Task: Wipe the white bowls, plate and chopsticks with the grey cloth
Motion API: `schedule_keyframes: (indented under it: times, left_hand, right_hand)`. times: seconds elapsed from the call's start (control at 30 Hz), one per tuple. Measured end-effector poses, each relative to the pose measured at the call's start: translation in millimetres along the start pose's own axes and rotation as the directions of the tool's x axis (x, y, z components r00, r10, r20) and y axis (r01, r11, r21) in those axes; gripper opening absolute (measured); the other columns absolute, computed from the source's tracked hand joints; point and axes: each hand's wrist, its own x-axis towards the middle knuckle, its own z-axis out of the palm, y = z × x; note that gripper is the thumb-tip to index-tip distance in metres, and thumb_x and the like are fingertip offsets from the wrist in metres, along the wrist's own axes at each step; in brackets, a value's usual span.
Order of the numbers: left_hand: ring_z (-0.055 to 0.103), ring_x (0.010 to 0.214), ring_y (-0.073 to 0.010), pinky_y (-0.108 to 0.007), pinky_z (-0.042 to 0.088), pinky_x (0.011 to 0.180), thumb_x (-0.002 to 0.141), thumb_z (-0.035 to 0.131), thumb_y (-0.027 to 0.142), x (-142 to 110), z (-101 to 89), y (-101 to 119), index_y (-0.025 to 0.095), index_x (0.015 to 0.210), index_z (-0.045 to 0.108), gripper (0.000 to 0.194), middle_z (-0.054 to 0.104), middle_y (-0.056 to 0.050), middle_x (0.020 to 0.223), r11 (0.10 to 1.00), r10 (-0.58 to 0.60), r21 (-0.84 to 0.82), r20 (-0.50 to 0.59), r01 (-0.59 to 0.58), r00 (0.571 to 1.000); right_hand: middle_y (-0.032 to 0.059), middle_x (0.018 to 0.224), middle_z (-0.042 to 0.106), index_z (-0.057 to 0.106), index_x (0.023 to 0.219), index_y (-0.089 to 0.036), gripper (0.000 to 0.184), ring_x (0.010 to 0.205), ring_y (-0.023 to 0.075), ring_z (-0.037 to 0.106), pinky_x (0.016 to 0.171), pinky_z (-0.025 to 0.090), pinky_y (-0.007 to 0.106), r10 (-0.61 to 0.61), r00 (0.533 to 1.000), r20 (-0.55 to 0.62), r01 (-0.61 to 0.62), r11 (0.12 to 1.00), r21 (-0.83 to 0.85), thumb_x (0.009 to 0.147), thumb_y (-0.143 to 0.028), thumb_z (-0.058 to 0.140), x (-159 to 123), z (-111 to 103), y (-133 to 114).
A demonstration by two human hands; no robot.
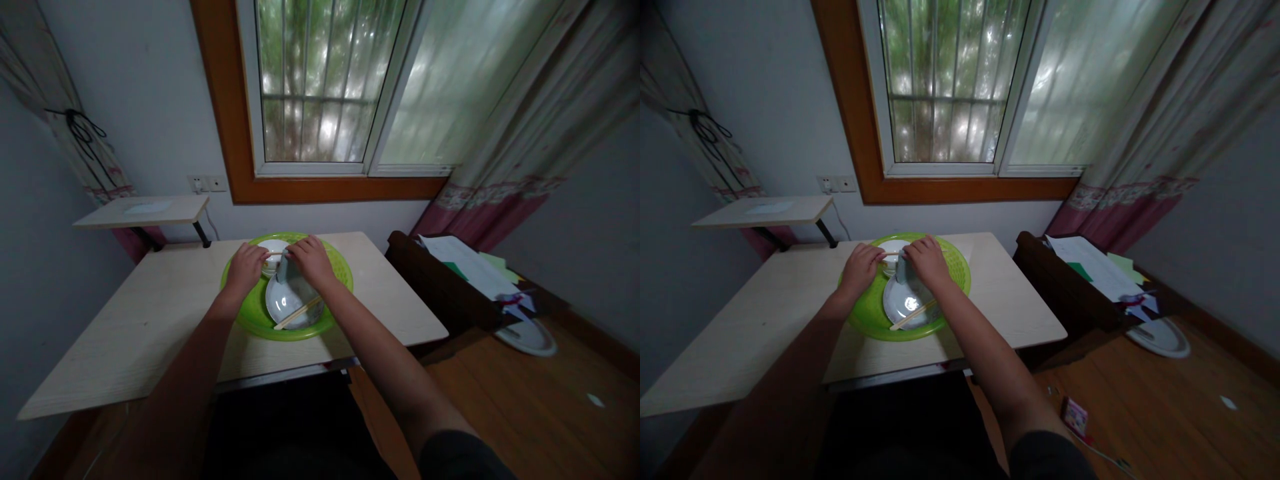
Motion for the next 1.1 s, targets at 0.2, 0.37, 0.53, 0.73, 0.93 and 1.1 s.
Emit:
schedule_keyframes:
  times: [0.2, 0.37, 0.53, 0.73, 0.93, 1.1]
  left_hand:
    - [0.059, 0.096, -0.0287, -0.044, 0.046, 0.091, 0.105, 0.044, 0.031, -0.2, 2.2, 4.0, 0.021, 0.102, 0.072, 0.03, 0.075, -0.009, 0.096, 0.998, 0.065, -0.029, 0.098, -0.063, 0.993]
    - [0.058, 0.097, -0.0297, -0.045, 0.045, 0.091, 0.104, 0.044, 0.031, -0.9, 0.7, -1.5, 0.022, 0.102, 0.07, 0.027, 0.074, -0.01, 0.1, 0.999, -0.044, 0.015, 0.008, 0.044, 0.999]
    - [0.057, 0.094, -0.0286, -0.044, 0.045, 0.09, 0.104, 0.038, 0.024, -1.3, -0.1, -14.7, 0.023, 0.092, 0.063, 0.028, 0.068, -0.009, 0.093, 0.969, -0.247, -0.02, -0.189, 0.248, 0.951]
    - [0.058, 0.093, -0.0281, -0.043, 0.046, 0.089, 0.102, 0.038, 0.02, -0.6, 0.7, -16.8, 0.024, 0.089, 0.06, 0.026, 0.066, -0.009, 0.091, 0.96, -0.278, -0.037, -0.207, 0.277, 0.938]
    - [0.059, 0.097, -0.0292, -0.044, 0.047, 0.092, 0.104, 0.037, 0.025, 1.0, 2.6, -8.7, 0.023, 0.096, 0.063, 0.027, 0.07, -0.01, 0.098, 0.988, -0.154, -0.044, -0.068, 0.151, 0.986]
    - [0.06, 0.099, -0.0271, -0.042, 0.048, 0.092, 0.105, 0.042, 0.029, -0.4, 8.2, 0.4, 0.023, 0.099, 0.066, 0.026, 0.071, -0.008, 0.098, 0.993, 0.018, -0.116, 0.122, -0.004, 0.992]
  right_hand:
    - [0.011, 0.111, 0.07, 0.071, 0.12, -0.022, 0.026, 0.112, 0.0281, 0.054, 0.104, 0.041, 0.043, -0.1, 0.991, 0.087, 0.097, 0.995, 0.036, 0.106, -0.033, 0.052, 2.6, -1.1, -16.1]
    - [0.0123, 0.114, 0.069, 0.069, 0.121, -0.021, 0.024, 0.11, 0.03, 0.054, 0.098, 0.042, 0.042, 0.009, 0.995, 0.103, -0.011, 1.0, 0.026, 0.105, -0.028, 0.053, 2.3, -0.8, -8.2]
    - [0.0135, 0.116, 0.069, 0.07, 0.119, -0.019, 0.023, 0.108, 0.0308, 0.054, 0.097, 0.042, 0.042, 0.249, 0.968, 0.03, -0.25, 0.967, 0.044, 0.103, -0.022, 0.054, -2.5, -2.2, 16.9]
    - [0.0142, 0.116, 0.069, 0.071, 0.117, -0.018, 0.023, 0.109, 0.0312, 0.053, 0.098, 0.042, 0.043, 0.258, 0.966, 0.016, -0.258, 0.964, 0.062, 0.102, -0.021, 0.054, -3.7, 1.2, 22.2]
    - [0.012, 0.111, 0.07, 0.07, 0.115, -0.018, 0.021, 0.108, 0.0291, 0.056, 0.111, 0.038, 0.047, 0.104, 0.994, 0.028, -0.106, 0.992, 0.073, 0.103, -0.021, 0.054, -1.8, 6.0, 10.9]
    - [0.0086, 0.111, 0.069, 0.069, 0.12, -0.021, 0.024, 0.109, 0.0253, 0.059, 0.107, 0.043, 0.04, -0.05, 0.994, 0.099, 0.037, 0.99, 0.133, 0.104, -0.024, 0.051, 0.1, 9.2, -4.1]
